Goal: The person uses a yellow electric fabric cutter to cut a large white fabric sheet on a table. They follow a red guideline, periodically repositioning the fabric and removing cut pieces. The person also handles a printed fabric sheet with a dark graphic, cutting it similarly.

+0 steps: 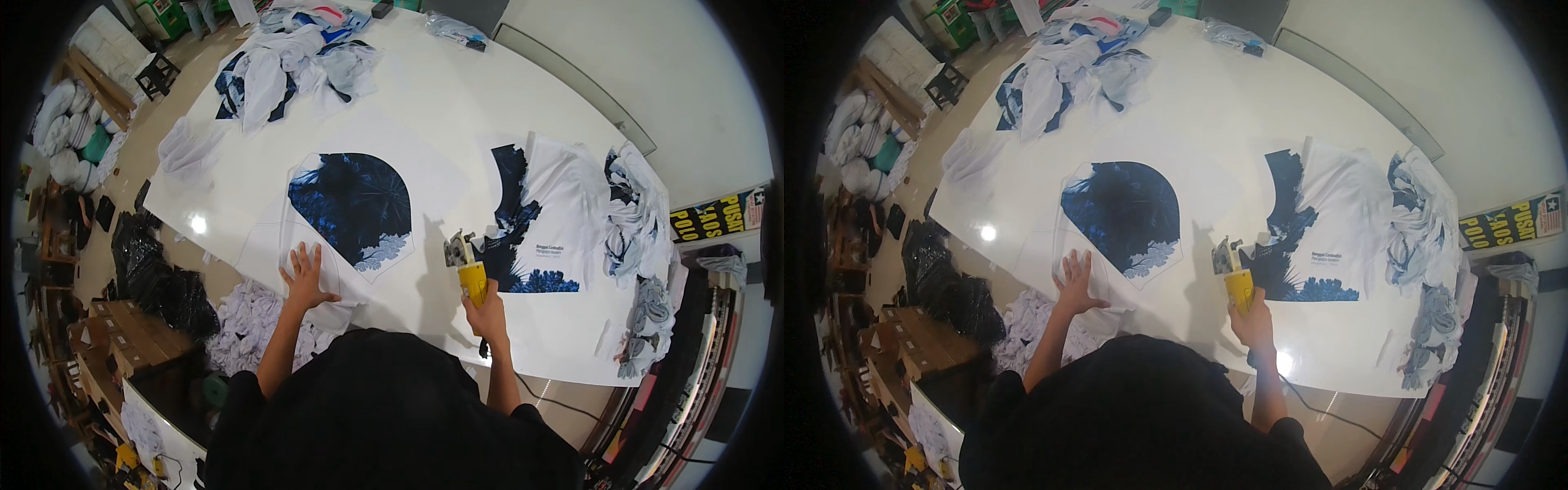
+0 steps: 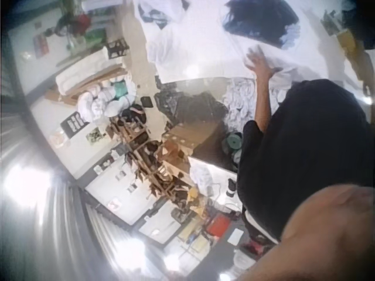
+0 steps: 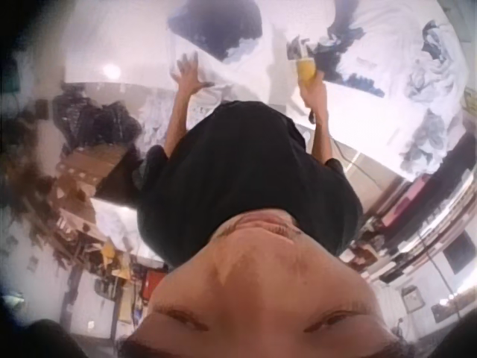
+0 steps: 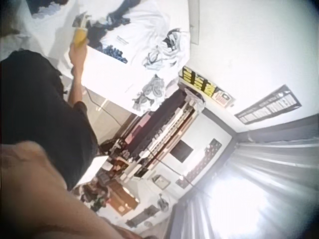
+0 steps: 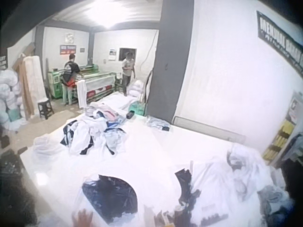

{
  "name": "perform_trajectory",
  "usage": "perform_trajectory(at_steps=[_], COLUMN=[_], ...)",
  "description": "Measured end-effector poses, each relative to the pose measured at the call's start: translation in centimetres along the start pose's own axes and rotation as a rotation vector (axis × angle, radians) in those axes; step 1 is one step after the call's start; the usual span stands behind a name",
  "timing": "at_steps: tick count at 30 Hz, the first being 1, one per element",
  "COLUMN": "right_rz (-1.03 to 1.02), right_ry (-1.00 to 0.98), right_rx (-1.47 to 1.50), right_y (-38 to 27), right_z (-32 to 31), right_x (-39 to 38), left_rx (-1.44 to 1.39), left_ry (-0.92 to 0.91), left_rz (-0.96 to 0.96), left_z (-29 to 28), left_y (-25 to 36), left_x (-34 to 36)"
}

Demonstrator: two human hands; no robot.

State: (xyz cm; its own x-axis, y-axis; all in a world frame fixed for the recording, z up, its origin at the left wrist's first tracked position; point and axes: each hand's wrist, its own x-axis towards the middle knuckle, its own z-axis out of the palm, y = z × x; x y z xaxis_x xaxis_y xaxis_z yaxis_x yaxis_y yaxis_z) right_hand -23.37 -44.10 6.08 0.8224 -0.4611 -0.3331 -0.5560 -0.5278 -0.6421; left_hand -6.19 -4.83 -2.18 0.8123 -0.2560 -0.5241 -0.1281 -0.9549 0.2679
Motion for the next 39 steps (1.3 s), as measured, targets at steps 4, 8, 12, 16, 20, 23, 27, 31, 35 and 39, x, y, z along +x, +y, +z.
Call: perform_trajectory(at_steps=[4, 8, 12, 16, 20, 23, 27, 31, 35, 39], right_rz=[0.023, 0.071, 0.072, 0.122, 0.177, 0.213, 0.304, 0.321, 0.36, 0.333], right_ry=[-0.015, 0.001, 0.057, 0.086, 0.118, 0.14, 0.16, 0.22, 0.219, 0.219], right_rx=[-0.031, 0.003, 0.014, 0.016, 0.041, 0.051, 0.088, 0.106, 0.095, 0.04], right_y=[-0.1, -0.8, -0.3, -0.8, -0.7, -0.3, -0.2, -2.1, -1.8, -1.4], right_z=[2.4, 3.4, 3.8, 4.0, 4.3, 4.8, 5.9, 6.9, 7.6, 8.7], right_x=[-3.5, -4.9, -5.3, -6.2, -7.6, -9.0, -11.0, -12.6, -14.0, -14.3], left_rx=[0.018, -0.018, 0.081, 0.125, 0.214, 0.299, 0.315, 0.207, -0.132, -0.055], left_ry=[0.127, 0.234, 0.239, 0.192, 0.131, 0.093, 0.141, 0.142, 0.268, 0.506], left_rz=[0.03, 0.197, 0.323, 0.436, 0.581, 0.703, 0.723, 0.417, 0.493, 0.753], left_z=[0.2, 0.0, -0.2, -1.2, -2.8, -3.7, -4.9, -9.0, -11.0, -9.0], left_y=[0.8, 4.5, 6.2, 6.9, 8.7, 10.8, 15.1, 21.5, 23.4, 16.8], left_x=[0.1, 2.3, 4.7, 7.0, 9.5, 12.5, 19.3, 28.8, 32.2, 27.0])
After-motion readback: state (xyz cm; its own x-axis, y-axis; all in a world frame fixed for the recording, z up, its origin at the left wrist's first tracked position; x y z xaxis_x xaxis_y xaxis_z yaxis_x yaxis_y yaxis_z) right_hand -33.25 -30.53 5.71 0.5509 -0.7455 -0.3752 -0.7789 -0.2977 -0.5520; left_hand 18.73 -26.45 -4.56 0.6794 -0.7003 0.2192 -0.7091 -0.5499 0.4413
